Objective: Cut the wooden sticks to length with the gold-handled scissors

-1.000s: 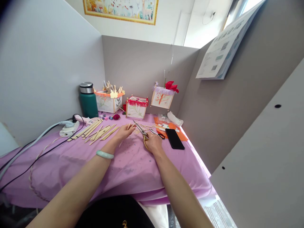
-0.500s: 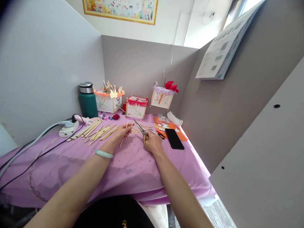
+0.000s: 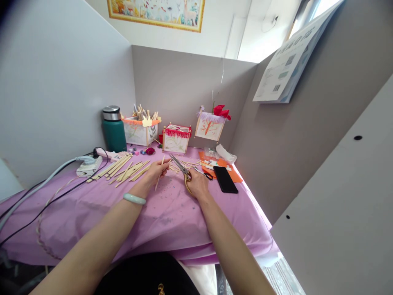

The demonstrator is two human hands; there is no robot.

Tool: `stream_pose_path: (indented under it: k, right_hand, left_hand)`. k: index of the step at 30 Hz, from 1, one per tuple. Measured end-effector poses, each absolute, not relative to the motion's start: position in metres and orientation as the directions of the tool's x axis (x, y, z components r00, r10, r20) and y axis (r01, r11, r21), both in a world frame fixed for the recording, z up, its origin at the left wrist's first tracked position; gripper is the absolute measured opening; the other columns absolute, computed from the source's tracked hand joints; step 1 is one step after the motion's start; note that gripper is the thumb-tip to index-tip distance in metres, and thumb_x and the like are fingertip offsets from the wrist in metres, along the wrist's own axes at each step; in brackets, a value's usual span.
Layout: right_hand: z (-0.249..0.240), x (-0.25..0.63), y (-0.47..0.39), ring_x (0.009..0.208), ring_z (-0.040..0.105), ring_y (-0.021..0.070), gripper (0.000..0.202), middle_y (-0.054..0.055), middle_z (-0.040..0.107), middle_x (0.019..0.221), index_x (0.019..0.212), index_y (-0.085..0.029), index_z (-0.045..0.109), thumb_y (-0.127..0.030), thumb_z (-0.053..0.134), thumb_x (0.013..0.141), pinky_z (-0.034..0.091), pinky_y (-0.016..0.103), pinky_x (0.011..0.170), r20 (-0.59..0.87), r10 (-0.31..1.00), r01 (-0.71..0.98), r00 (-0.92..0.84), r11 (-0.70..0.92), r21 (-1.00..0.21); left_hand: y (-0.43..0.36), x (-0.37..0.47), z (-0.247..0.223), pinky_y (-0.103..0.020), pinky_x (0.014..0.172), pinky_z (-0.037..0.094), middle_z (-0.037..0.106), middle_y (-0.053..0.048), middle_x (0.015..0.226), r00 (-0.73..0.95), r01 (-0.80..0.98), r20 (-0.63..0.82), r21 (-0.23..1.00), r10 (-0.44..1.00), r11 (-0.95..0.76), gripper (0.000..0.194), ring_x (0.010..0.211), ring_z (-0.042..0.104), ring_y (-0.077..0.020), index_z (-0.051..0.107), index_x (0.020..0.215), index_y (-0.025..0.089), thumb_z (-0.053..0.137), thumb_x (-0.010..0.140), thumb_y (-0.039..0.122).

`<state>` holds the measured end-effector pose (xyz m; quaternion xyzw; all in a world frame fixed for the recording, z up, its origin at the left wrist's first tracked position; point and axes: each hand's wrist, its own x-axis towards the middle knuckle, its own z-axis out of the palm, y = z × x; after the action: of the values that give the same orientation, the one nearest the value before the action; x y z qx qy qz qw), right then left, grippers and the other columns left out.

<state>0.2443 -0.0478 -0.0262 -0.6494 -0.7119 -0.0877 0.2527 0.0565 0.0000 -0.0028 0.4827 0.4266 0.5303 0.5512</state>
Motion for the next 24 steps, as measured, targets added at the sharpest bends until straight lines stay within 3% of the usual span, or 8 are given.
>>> stream_pose_path:
  k: [7,12,16,21,24]
  right_hand:
    - [-0.0284,0.2452,-0.0466,0.091,0.064,0.0197,0.029,0.002,0.071,0.104,0.115,-0.027,0.063,-0.038,0.048,0.093,0.041,0.027,0.073,0.491,0.869,0.970,-0.061,0.167,-0.175]
    - [-0.0293,0.2441,-0.0464,0.094,0.064,0.0207,0.032,0.005,0.070,0.107,0.120,-0.027,0.060,-0.039,0.047,0.093,0.041,0.028,0.079,0.471,0.879,0.984,-0.067,0.137,-0.117]
    - [-0.0287,0.2422,-0.0476,0.095,0.064,0.0213,0.033,0.005,0.069,0.109,0.122,-0.027,0.059,-0.038,0.048,0.093,0.041,0.029,0.081,0.472,0.879,0.989,-0.067,0.123,-0.088]
    - [-0.0260,0.2411,-0.0492,0.096,0.063,0.0218,0.034,0.006,0.067,0.110,0.123,-0.028,0.059,-0.040,0.046,0.094,0.041,0.030,0.081,0.466,0.885,0.994,-0.020,0.069,-0.089]
    - [-0.0240,0.2406,-0.0507,0.099,0.062,0.0216,0.034,0.007,0.066,0.111,0.123,-0.027,0.059,-0.039,0.047,0.094,0.040,0.030,0.081,0.455,0.891,0.995,-0.014,0.056,-0.079]
  left_hand:
    - [-0.0032,0.0568,-0.0005,-0.018,0.037,0.012,0.045,0.008,0.052,0.084,-0.209,0.006,0.978,0.996,0.012,0.031,0.032,0.024,-0.0027,0.062,0.113,0.013,0.062,0.083,0.019]
    - [-0.0026,0.0563,-0.0010,-0.019,0.036,0.013,0.043,0.008,0.050,0.095,-0.224,0.033,0.975,0.995,-0.011,0.009,0.032,0.025,-0.0025,0.058,0.085,0.015,0.064,0.079,0.019]
    - [-0.0032,0.0565,-0.0010,-0.019,0.036,0.012,0.042,0.008,0.049,0.108,-0.223,0.039,0.975,0.993,-0.014,0.015,0.032,0.024,-0.0023,0.049,0.073,0.018,0.062,0.078,0.017]
    - [-0.0027,0.0567,-0.0025,-0.019,0.037,0.011,0.042,0.009,0.050,0.104,-0.204,0.032,0.979,0.994,-0.010,0.008,0.032,0.023,-0.0023,0.056,0.082,0.016,0.063,0.079,0.019]
    - [-0.0015,0.0561,-0.0039,-0.019,0.037,0.012,0.043,0.009,0.051,0.090,-0.198,0.034,0.980,0.995,-0.016,0.018,0.033,0.024,-0.0023,0.061,0.093,0.014,0.067,0.077,0.020]
